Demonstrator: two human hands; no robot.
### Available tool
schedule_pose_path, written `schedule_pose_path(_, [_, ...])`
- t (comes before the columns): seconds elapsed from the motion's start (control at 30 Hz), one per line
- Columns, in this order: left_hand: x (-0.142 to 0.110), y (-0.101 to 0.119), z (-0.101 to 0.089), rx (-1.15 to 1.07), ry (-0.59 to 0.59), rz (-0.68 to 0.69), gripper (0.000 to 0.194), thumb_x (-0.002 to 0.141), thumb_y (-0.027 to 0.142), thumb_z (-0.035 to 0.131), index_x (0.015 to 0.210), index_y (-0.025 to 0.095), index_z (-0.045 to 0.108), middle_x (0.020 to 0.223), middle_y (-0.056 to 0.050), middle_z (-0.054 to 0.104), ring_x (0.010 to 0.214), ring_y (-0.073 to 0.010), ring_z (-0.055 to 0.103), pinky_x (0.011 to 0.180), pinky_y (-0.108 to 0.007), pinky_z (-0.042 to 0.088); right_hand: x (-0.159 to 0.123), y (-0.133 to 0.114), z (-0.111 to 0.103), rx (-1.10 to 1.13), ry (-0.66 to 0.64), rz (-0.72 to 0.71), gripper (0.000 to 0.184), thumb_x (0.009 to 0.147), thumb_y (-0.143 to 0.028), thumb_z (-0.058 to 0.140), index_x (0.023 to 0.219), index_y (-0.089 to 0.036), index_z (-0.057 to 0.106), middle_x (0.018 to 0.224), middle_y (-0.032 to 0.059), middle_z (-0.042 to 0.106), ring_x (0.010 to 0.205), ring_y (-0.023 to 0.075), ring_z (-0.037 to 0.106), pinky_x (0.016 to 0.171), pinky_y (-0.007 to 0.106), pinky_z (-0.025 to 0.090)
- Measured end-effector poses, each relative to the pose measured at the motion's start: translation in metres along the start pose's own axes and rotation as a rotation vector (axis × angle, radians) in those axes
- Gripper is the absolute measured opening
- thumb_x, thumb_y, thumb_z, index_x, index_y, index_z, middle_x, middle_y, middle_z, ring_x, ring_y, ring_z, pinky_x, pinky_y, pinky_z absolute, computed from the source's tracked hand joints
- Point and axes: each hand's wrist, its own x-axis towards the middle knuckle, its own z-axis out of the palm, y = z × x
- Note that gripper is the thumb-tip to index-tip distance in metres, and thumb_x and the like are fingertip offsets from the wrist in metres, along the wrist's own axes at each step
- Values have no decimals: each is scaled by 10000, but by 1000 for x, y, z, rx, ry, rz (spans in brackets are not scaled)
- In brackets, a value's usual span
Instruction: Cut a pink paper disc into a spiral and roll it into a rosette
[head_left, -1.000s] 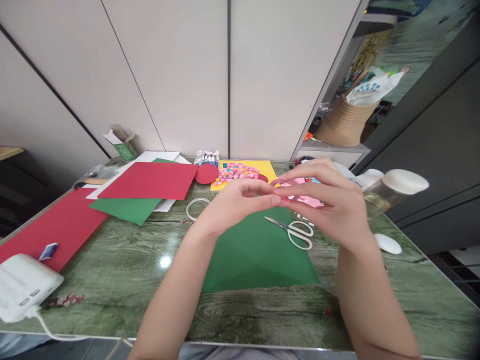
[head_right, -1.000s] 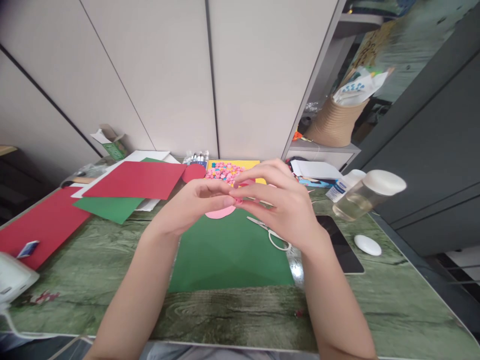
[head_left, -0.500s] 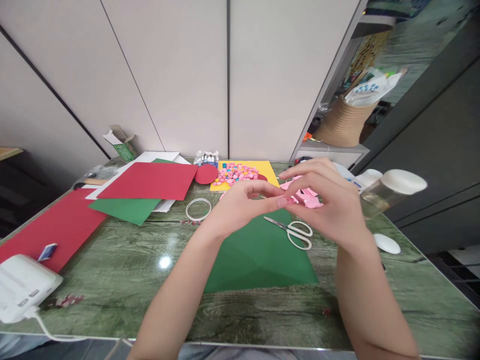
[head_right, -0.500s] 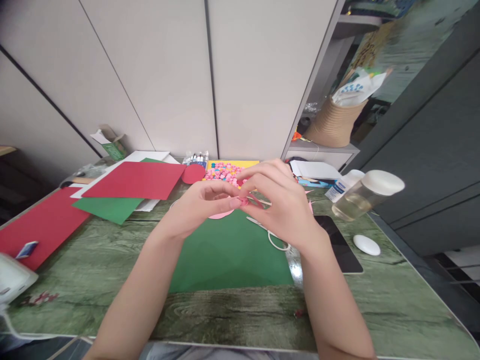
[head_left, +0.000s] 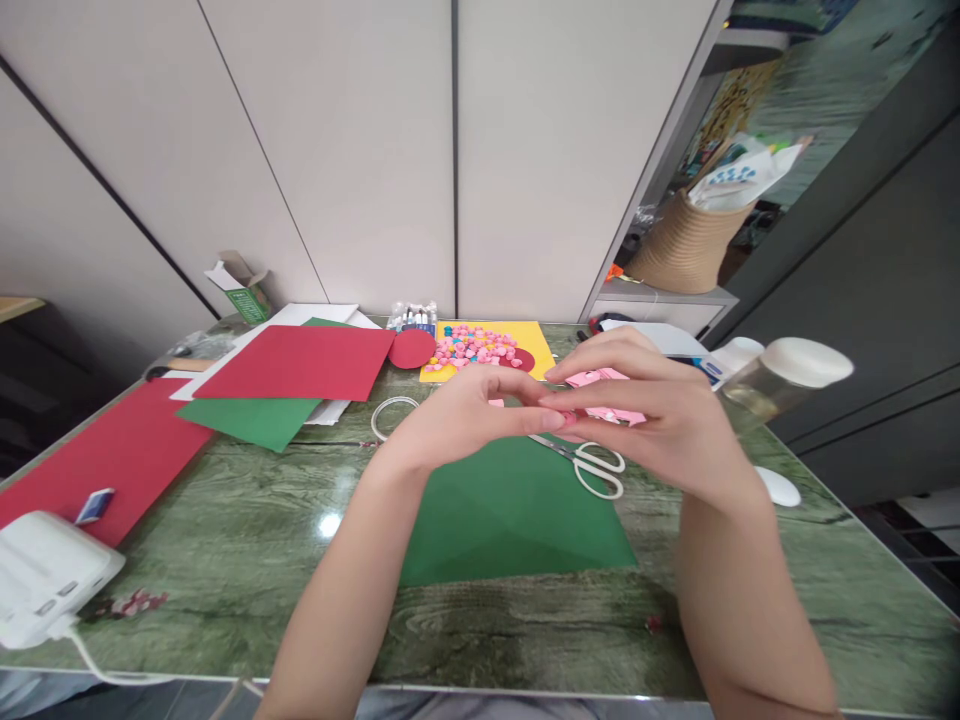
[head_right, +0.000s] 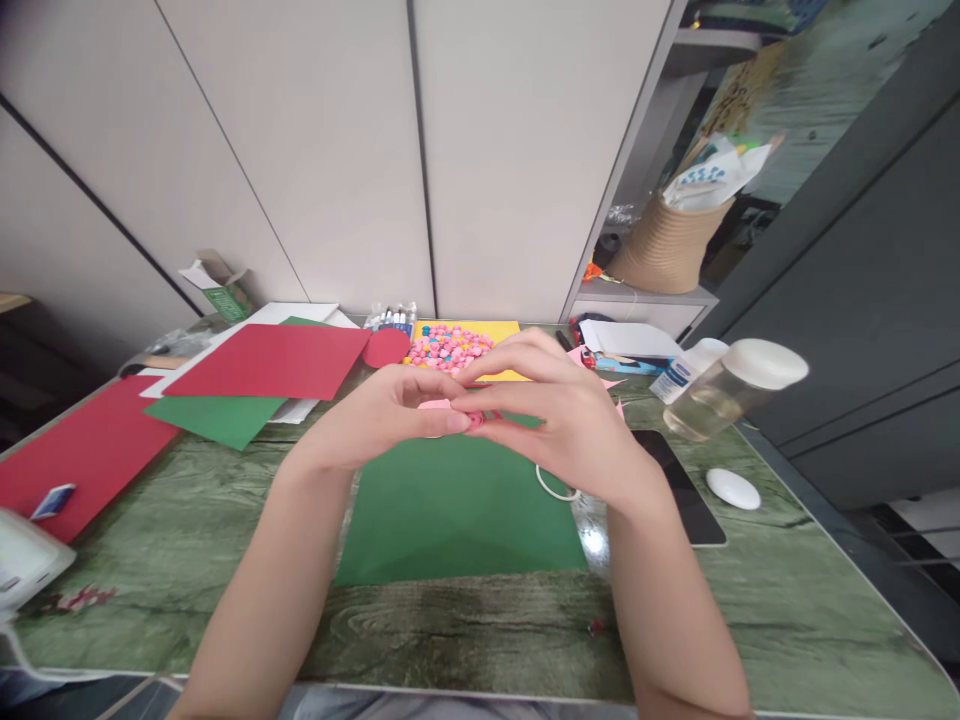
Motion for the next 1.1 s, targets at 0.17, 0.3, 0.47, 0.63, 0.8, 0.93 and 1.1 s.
schedule_pose_path(0.17, [0, 0, 6, 52, 116, 40, 236, 777, 415, 633, 801, 194, 713, 842, -26, 696, 835, -158, 587, 765, -289, 418, 1, 0, 3, -120, 90, 29, 130, 794, -188, 700, 899, -264, 686, 978, 23, 680, 903, 205, 604, 818, 394, 486])
schedule_pose_path(0.3, [1, -1, 13, 47, 178, 61, 222, 792, 384, 612, 864, 197, 709, 905, -42, 693, 896, -177, 593, 772, -294, 433, 2, 2, 6, -200, 148, 15, 79, 806, -210, 689, 847, -265, 650, 969, 15, 690, 906, 217, 609, 821, 411, 477])
schedule_pose_path(0.47, [4, -1, 18, -12, 183, 62, 206, 797, 365, 613, 848, 181, 688, 974, -55, 690, 911, -172, 591, 752, -281, 442, 3, 2, 9, -231, 162, 20, 89, 806, -183, 674, 781, -227, 601, 941, 32, 698, 864, 216, 612, 777, 392, 469])
schedule_pose_path(0.63, [6, -4, 18, -131, 133, 60, 196, 771, 350, 651, 844, 174, 698, 944, -56, 698, 904, -171, 603, 796, -295, 452, 4, 1, 8, -207, 148, 33, 83, 798, -204, 685, 778, -216, 606, 922, 38, 696, 859, 220, 614, 792, 402, 457])
schedule_pose_path(0.8, [8, -9, 10, -228, 38, 53, 157, 758, 314, 677, 827, 176, 703, 873, -28, 686, 856, -137, 605, 829, -283, 438, 2, 0, 0, -98, 77, 50, 107, 798, -202, 694, 895, -244, 675, 946, 26, 691, 894, 204, 610, 810, 382, 482])
schedule_pose_path(0.93, [7, -9, 5, -106, 41, 46, 149, 762, 333, 669, 783, 188, 699, 789, 1, 661, 758, -110, 568, 756, -265, 421, 0, 0, -5, -32, -1, 55, 190, 821, -186, 667, 987, -274, 694, 989, 26, 686, 939, 200, 596, 812, 369, 495])
schedule_pose_path(1.1, [3, -5, 5, 88, 46, 37, 193, 782, 367, 630, 800, 192, 708, 803, -18, 663, 787, -140, 558, 756, -290, 415, -1, 2, -4, -28, -88, 41, 198, 834, -192, 654, 1015, -263, 689, 1015, 24, 689, 962, 197, 587, 822, 365, 502])
